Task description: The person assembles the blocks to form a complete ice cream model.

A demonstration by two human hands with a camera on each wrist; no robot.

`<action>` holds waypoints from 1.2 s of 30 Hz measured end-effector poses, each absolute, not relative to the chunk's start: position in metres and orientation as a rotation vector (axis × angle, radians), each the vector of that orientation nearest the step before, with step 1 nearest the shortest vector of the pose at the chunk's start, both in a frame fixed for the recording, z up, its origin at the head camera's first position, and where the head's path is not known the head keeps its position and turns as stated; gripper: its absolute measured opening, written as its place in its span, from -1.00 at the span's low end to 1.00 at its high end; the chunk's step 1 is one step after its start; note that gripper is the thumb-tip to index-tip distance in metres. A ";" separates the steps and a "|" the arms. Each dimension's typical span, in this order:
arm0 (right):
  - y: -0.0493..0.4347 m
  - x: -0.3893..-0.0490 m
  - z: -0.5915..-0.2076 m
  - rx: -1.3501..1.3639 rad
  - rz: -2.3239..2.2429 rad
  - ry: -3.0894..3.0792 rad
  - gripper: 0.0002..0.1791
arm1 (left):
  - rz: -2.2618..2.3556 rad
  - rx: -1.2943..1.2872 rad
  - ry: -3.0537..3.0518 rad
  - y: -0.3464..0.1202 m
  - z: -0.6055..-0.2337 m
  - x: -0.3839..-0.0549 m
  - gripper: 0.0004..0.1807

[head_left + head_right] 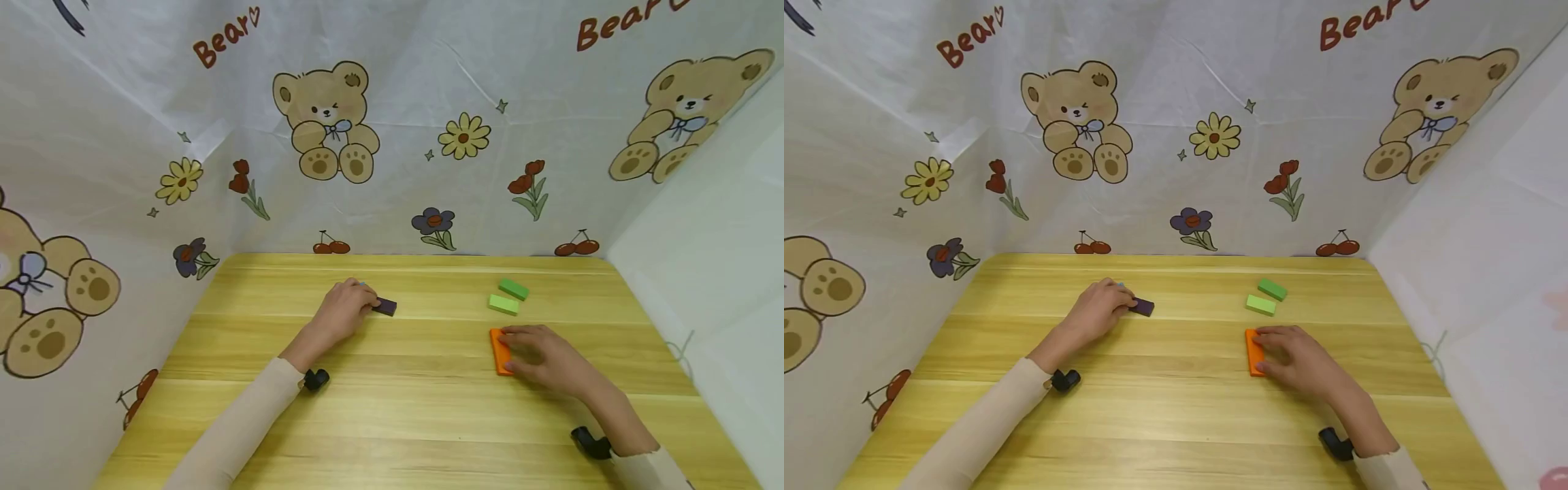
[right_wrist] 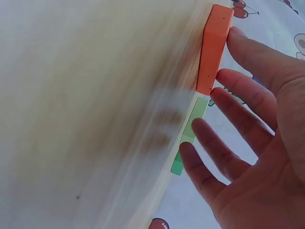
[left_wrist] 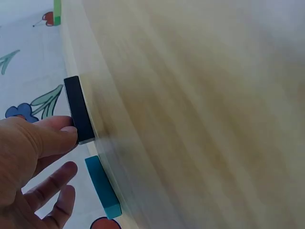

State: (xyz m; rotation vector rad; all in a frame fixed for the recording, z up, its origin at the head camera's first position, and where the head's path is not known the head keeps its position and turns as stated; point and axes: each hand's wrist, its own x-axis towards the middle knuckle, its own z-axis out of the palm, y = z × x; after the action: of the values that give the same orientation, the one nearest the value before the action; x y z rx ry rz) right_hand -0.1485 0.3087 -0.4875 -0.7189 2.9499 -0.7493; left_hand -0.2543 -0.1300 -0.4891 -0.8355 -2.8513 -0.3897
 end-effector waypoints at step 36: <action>0.293 -0.146 -0.489 -0.751 -0.697 2.968 -0.46 | -0.579 -0.791 -2.889 -0.122 -0.495 -0.266 -0.86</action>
State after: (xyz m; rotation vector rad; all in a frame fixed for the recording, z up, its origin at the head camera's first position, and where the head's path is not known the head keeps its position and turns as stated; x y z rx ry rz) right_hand -0.1463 0.2927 -0.4891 -0.7512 2.9683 -0.6966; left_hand -0.2663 -0.1217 -0.4948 -0.7908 -2.8893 -0.5791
